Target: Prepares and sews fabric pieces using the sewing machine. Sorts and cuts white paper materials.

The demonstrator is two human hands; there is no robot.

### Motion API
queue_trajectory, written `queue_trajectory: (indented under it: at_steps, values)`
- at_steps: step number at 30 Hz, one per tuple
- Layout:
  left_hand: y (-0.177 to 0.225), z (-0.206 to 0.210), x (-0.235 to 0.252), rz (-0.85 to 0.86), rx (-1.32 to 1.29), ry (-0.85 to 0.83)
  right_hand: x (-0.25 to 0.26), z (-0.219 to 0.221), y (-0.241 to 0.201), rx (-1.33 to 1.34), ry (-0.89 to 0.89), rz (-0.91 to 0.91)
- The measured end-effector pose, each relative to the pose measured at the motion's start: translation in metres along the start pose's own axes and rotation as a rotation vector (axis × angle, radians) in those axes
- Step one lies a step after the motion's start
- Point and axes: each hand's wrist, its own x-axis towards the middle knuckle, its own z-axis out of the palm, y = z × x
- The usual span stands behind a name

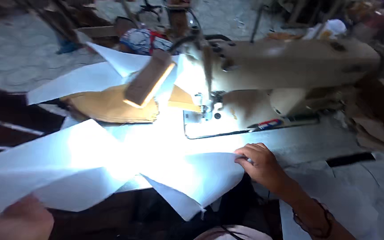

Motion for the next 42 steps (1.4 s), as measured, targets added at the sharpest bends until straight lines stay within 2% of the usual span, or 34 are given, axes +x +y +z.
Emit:
queue_trajectory:
  at_steps: [3,5,8,10,11,13,15,16,18,21,24,29,31,33,35,37,39,42]
  values:
    - [0.017,0.033,0.037,0.095,0.589,-0.012,0.038,0.036,-0.001,0.093,-0.017,0.049]
    - [0.02,0.049,0.044,0.197,0.795,-0.116,0.053,0.057,0.003,0.109,-0.024,0.06]
    - [0.017,0.088,0.002,0.427,0.991,-0.378,0.068,0.075,0.008,0.067,-0.016,0.018]
    - [0.001,0.123,-0.037,0.557,0.969,-0.631,0.071,0.077,0.009,0.039,-0.021,0.002]
    - [-0.009,0.135,-0.052,0.561,0.921,-0.78,0.07,0.077,0.01,0.024,-0.015,-0.011]
    - [-0.022,0.15,-0.073,0.437,0.932,-1.046,0.064,0.072,0.011,-0.042,0.005,-0.02]
    - [-0.03,0.156,-0.083,0.243,1.011,-1.214,0.053,0.059,0.008,-0.12,0.017,0.036]
    - [-0.035,0.155,-0.087,0.182,1.029,-1.244,0.045,0.05,0.005,-0.15,0.007,0.092]
    - [-0.041,0.154,-0.093,0.147,1.059,-1.248,0.026,0.035,0.0,-0.175,-0.039,0.219]
    - [-0.043,0.154,-0.096,0.18,1.08,-1.234,0.007,0.03,-0.008,-0.009,-0.109,0.339]
    - [-0.046,0.154,-0.097,0.251,1.077,-1.218,0.015,0.045,-0.017,0.197,-0.017,0.362]
    - [-0.035,0.156,-0.098,0.177,1.017,-1.256,0.048,0.067,-0.004,0.435,0.099,0.49]
    - [-0.037,0.155,-0.097,0.228,0.961,-1.175,0.049,0.07,-0.005,0.404,0.088,0.349]
    - [-0.048,0.152,-0.098,0.345,0.888,-1.018,0.039,0.066,-0.011,0.279,0.029,0.066]
    - [-0.056,0.149,-0.099,0.423,0.862,-0.919,0.03,0.061,-0.014,0.247,-0.072,-0.22]
    - [-0.058,0.149,-0.101,0.476,0.833,-0.871,0.025,0.058,-0.012,0.265,-0.203,-0.401]
    - [-0.059,0.147,-0.102,0.509,0.815,-0.862,0.024,0.059,-0.011,0.262,-0.282,-0.44]
    - [-0.057,0.145,-0.101,0.548,0.801,-0.909,0.031,0.055,-0.021,0.241,-0.35,-0.287]
